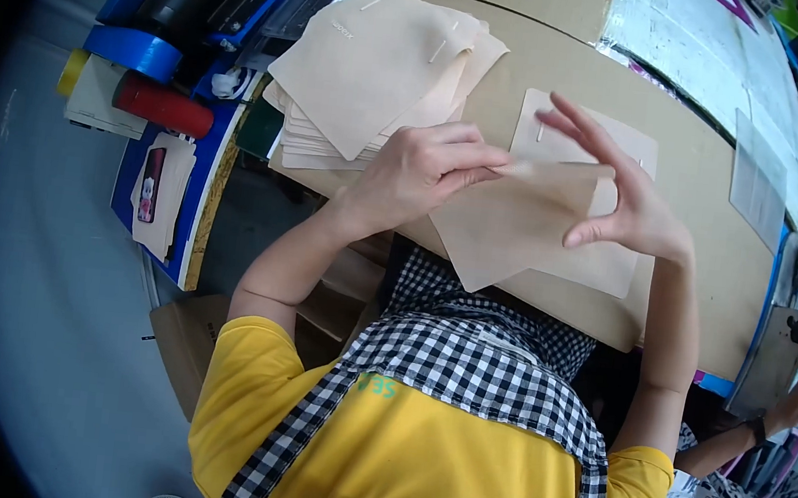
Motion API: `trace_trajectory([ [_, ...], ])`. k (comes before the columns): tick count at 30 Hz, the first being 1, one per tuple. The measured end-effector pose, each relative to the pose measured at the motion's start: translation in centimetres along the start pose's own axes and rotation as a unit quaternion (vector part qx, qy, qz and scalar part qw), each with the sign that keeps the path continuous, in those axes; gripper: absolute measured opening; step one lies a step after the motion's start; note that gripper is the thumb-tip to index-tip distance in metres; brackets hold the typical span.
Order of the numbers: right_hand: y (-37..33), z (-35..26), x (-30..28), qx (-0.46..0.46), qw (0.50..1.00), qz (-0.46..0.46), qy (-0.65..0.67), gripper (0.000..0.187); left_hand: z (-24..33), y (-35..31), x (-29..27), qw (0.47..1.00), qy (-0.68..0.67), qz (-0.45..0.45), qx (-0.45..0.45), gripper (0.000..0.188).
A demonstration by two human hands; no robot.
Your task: Packaging material components into plastic sleeves at a production workstation.
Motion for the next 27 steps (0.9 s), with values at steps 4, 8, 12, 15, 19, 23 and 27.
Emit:
trace_trajectory([
  [4, 1.4, -2.7, 0.8, 0.091, 0.979, -0.119, 0.139, 0.061, 1.3, -0.5, -3.9, 0.993, 0.035, -0.086, -0.068, 0.015],
  [8, 3.2, -3.4, -0.3, 0.169, 0.969, 0.022, 0.176, 0.032, -1.7, -1.0, -9.7, 0.999, -0.032, -0.013, -0.017, 0.014],
  [12, 9.9, -5.2, 2.0, 0.159, 0.96, 0.088, 0.213, 0.024, -5.7, 0.5, -16.6, 0.941, -0.176, 0.268, -0.11, 0.038],
  [15, 16.3, -0.7, 5.5, 0.198, 0.911, 0.063, 0.357, 0.024, -9.7, 3.4, -19.0, 0.934, -0.122, 0.295, -0.158, 0.044],
  [19, 15.3, 5.2, 3.0, 0.124, 0.973, 0.177, -0.083, 0.021, -14.4, 5.9, -15.3, 0.871, 0.385, 0.238, -0.189, 0.044],
  [23, 11.4, 9.1, 1.0, 0.182, 0.959, 0.147, -0.161, 0.02, -5.8, 4.0, -7.3, 0.942, 0.261, 0.212, 0.001, 0.029],
  [27, 12.3, 11.0, 2.3, 0.32, 0.94, 0.086, 0.077, 0.02, -0.5, 2.1, 4.5, 0.968, 0.191, -0.046, 0.154, 0.024],
])
Point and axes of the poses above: each hand's wrist, its own y-axis towards the middle knuckle, its own x-axis out of the palm, z = x × y, the point moved 4 cm from there along y, towards the middle knuckle
